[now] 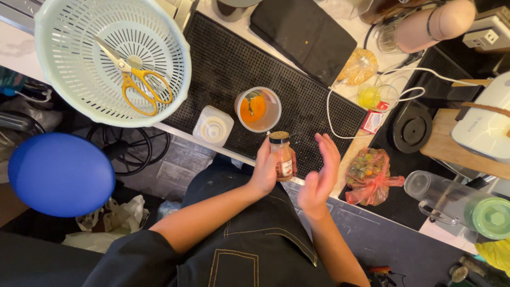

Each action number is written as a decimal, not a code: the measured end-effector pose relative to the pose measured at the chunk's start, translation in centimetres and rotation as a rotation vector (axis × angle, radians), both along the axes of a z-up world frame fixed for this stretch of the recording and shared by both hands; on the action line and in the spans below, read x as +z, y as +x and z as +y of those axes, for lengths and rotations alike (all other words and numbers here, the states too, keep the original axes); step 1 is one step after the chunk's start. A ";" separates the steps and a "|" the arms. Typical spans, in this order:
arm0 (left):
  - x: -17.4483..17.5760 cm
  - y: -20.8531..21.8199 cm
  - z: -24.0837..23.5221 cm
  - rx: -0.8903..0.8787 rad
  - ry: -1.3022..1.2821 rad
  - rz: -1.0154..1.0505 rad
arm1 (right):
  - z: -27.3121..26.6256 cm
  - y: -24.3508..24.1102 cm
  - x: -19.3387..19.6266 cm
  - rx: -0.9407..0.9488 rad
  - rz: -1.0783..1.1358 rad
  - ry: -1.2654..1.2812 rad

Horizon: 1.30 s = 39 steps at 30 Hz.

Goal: The person prepares a beverage by adding ingredients from squeeze bottles into a plastic cup containing orange slices. They then use a hand pump to add liquid, wash their hands, and use an immersion blender to mix the contents of the cup.

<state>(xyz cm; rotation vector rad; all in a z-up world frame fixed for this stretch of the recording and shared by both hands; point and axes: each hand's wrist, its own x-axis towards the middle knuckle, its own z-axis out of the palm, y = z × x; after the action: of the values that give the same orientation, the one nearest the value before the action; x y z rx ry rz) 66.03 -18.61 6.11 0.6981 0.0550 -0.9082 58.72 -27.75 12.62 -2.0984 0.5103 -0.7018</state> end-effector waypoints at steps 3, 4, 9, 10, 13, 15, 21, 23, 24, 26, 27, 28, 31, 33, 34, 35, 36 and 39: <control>1.3 0.5 -1.1 0.074 -0.046 0.327 | 0.8 0.8 0.9 0.088 0.092 -0.243; 1.8 0.5 -1.3 0.070 -0.021 0.336 | 1.0 0.8 1.0 0.114 0.139 -0.306; 3.3 1.4 -1.5 0.025 0.117 0.467 | 1.7 0.3 0.0 0.061 0.102 -0.258; 3.3 1.5 -1.5 0.035 0.123 0.431 | 1.8 0.1 -0.3 0.052 0.179 -0.178; 3.0 1.8 -1.5 0.040 0.129 0.398 | 2.1 -0.4 -0.8 0.095 0.266 -0.174; 2.7 1.9 -1.5 0.024 0.115 0.471 | 2.2 -0.3 -0.9 0.064 0.182 -0.164; 2.3 1.9 -1.4 0.028 0.131 0.481 | 2.1 0.9 -1.0 0.098 0.265 -0.501; 2.5 2.0 -1.5 0.050 0.121 0.444 | 1.9 1.0 -1.2 0.104 0.223 -0.510; 2.7 2.1 -1.4 0.061 0.119 0.426 | 2.0 0.9 -1.3 0.127 0.271 -0.487; 3.0 2.3 -1.3 0.055 0.121 0.464 | 1.9 0.7 -1.5 0.133 0.259 -0.457; 3.0 2.7 -1.4 0.059 0.117 0.477 | 1.7 0.5 -1.5 0.128 0.189 -0.449; 3.1 2.8 -1.5 0.054 0.119 0.469 | 1.6 0.3 -1.7 0.124 0.120 -0.440; 3.2 2.8 -1.4 0.058 0.141 0.464 | 1.7 -0.1 -2.5 0.169 0.349 -0.449; 3.0 2.9 -1.5 0.074 0.159 0.474 | 1.7 -0.7 -2.7 0.116 0.278 -0.290; 2.9 2.9 -1.6 0.065 0.151 0.476 | 1.7 -0.7 -2.8 0.091 0.242 -0.213; 2.9 2.8 -1.6 0.062 0.144 0.477 | 1.5 -0.7 -2.8 0.099 0.264 -0.247; 2.8 2.8 -1.6 0.059 0.136 0.478 | 1.4 -0.6 -2.8 0.107 0.286 -0.281; 2.7 2.3 -1.2 0.062 0.220 0.354 | 1.7 -0.6 -2.3 0.122 0.365 -0.372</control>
<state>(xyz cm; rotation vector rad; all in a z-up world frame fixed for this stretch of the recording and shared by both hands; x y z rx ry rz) 68.29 -19.83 8.76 0.7278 0.4946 -0.9663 58.14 -26.08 10.29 -2.6048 0.4689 -0.3606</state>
